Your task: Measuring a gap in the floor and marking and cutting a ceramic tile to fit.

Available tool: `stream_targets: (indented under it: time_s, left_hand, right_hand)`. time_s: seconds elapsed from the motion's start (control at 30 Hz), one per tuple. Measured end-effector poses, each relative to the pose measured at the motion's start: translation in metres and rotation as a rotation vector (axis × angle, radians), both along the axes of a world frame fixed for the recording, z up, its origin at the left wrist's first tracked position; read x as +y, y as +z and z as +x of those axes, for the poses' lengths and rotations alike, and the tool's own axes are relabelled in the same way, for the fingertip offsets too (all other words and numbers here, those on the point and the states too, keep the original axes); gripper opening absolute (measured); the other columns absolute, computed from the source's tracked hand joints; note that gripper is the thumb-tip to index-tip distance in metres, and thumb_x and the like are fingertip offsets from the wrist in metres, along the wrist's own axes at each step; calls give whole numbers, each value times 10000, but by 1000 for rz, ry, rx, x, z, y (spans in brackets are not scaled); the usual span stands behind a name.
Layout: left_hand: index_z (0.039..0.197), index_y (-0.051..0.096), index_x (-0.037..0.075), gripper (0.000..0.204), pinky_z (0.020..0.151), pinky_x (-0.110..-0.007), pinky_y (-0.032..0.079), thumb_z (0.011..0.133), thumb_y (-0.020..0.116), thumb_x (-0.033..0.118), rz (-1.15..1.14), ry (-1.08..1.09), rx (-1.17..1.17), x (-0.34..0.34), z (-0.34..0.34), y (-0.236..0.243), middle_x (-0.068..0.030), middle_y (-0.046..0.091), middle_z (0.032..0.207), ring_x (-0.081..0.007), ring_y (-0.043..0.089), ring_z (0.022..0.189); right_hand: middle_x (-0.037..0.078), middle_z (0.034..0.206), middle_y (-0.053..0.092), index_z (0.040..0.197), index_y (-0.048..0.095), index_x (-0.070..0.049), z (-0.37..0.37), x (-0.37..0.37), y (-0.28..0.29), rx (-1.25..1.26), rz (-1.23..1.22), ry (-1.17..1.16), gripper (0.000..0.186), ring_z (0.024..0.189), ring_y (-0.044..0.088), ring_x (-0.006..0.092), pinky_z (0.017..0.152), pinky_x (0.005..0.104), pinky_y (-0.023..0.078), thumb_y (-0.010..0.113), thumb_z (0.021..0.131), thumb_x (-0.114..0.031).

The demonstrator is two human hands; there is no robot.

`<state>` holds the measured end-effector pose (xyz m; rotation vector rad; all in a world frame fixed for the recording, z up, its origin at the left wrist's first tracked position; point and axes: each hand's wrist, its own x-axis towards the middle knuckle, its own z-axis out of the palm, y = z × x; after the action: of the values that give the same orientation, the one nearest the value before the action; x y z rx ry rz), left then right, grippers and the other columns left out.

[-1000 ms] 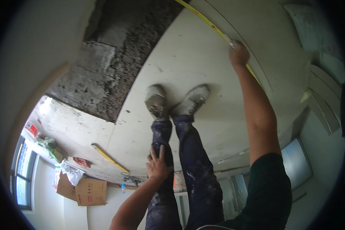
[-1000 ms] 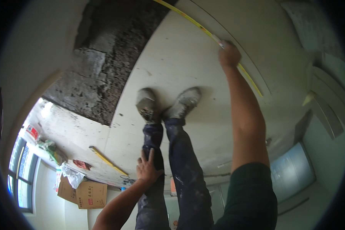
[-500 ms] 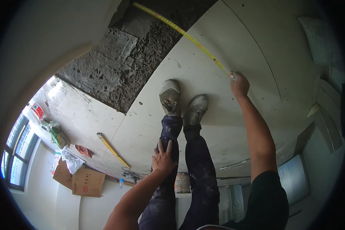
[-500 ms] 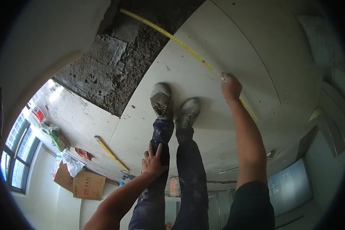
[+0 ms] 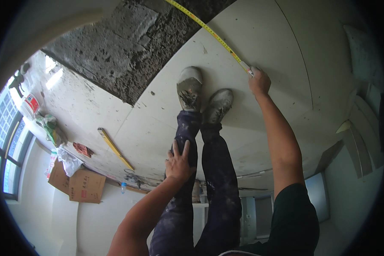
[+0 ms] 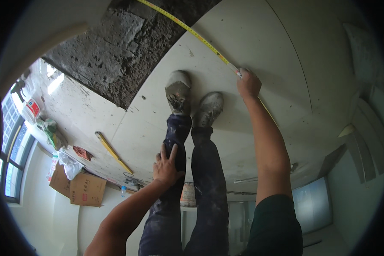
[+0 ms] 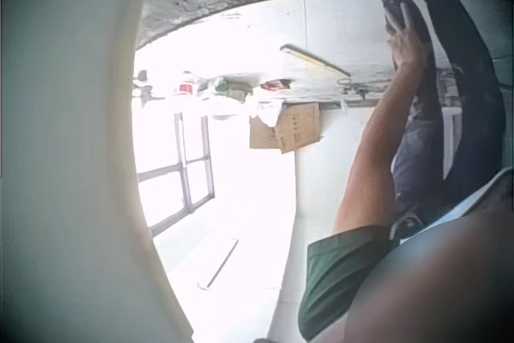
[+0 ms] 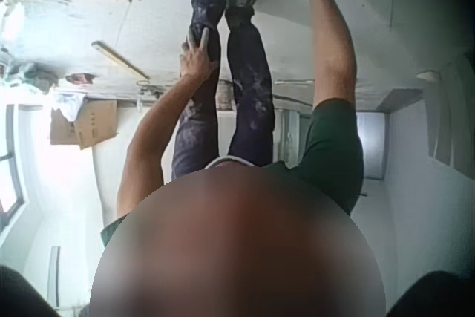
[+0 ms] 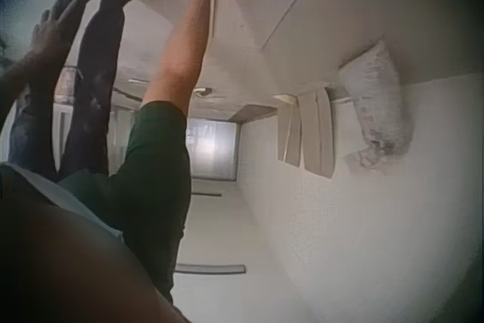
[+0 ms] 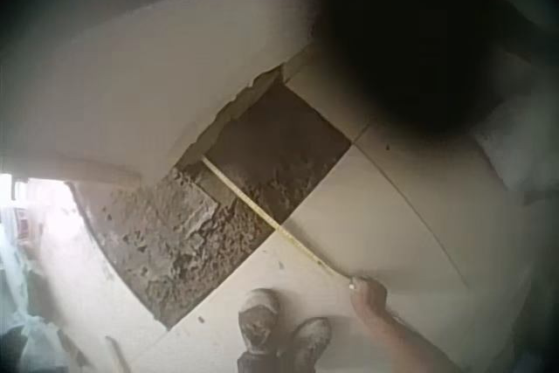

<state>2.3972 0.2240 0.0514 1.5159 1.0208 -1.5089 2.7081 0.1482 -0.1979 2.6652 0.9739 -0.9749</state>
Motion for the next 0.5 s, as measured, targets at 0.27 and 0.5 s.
stream_targets:
  time_s: [0.27,0.5]
  left_hand:
    - [1516,185,264,1092,959,-509,450,641,838,291,0,13,-1,-3,-4,-2,-214,168,1529,-448,391,1265]
    - [1518,177,272,1096,954,-504,456,643,836,299,-6,4,-11,-1,-3,-1,-210,168,1529,-444,393,1265]
  right_hand:
    - [125,923,669,895,638,-114,-4,-2,-7,-15,-71,-11,145,868,644,359,721,479,514,644,845,-249]
    - [132,885,662,884,623,-122,-5,-2,-6,-37,-52,10,134,853,639,373,705,487,509,644,841,-247]
